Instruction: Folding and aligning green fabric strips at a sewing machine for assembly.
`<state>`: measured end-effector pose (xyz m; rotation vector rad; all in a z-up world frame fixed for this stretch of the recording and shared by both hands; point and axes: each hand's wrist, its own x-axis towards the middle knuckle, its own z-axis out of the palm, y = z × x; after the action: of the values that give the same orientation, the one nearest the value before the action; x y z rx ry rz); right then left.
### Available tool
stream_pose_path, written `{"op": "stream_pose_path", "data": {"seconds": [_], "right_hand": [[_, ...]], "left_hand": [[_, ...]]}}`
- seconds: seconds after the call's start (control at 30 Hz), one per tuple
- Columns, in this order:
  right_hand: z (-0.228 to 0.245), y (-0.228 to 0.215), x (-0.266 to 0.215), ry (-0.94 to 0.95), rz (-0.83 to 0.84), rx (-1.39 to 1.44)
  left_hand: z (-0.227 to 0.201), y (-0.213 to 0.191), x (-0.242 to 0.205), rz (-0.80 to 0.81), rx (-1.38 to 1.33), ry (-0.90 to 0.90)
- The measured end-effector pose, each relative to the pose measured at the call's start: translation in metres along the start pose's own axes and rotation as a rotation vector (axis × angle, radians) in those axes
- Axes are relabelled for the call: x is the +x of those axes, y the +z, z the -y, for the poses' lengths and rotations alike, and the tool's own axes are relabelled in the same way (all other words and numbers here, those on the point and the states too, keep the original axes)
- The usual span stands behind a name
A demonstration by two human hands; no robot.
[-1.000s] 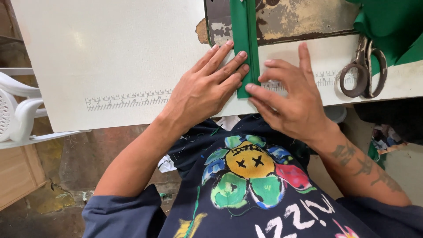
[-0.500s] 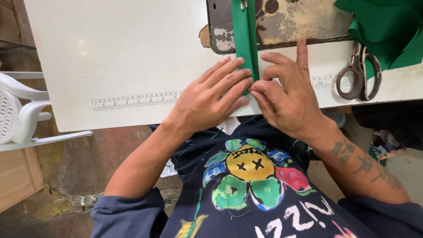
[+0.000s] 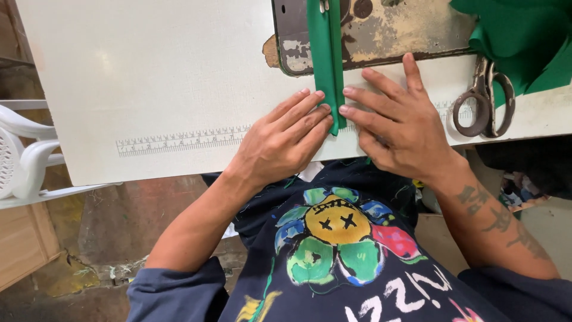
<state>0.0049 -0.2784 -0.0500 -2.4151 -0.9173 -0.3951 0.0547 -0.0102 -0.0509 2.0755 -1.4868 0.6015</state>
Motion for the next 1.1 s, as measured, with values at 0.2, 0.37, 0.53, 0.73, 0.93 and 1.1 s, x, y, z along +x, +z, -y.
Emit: {"op": "stream_pose_path", "data": {"seconds": [0.2, 0.37, 0.53, 0.73, 0.93, 1.1], "right_hand": [[0.0, 0.001, -0.001, 0.014, -0.009, 0.012], [0.0, 0.001, -0.001, 0.017, -0.018, 0.028], [0.0, 0.001, -0.002, 0.017, -0.009, 0.023], [-0.001, 0.004, 0.017, 0.079, -0.042, 0.047], [-0.011, 0.016, 0.026, -0.032, 0.005, -0.096], [-0.014, 0.017, 0.022, -0.051, 0.001, -0.119]], "left_hand": [[0.001, -0.006, 0.002, 0.033, 0.029, 0.029], [0.001, -0.007, 0.004, 0.047, 0.06, 0.049], [-0.001, -0.004, 0.004, 0.046, 0.103, 0.053], [-0.008, -0.009, 0.006, 0.107, 0.17, 0.032], [-0.003, -0.02, 0.011, 0.261, -0.005, -0.074], [0.049, -0.009, 0.028, 0.207, -0.207, -0.089]]}}
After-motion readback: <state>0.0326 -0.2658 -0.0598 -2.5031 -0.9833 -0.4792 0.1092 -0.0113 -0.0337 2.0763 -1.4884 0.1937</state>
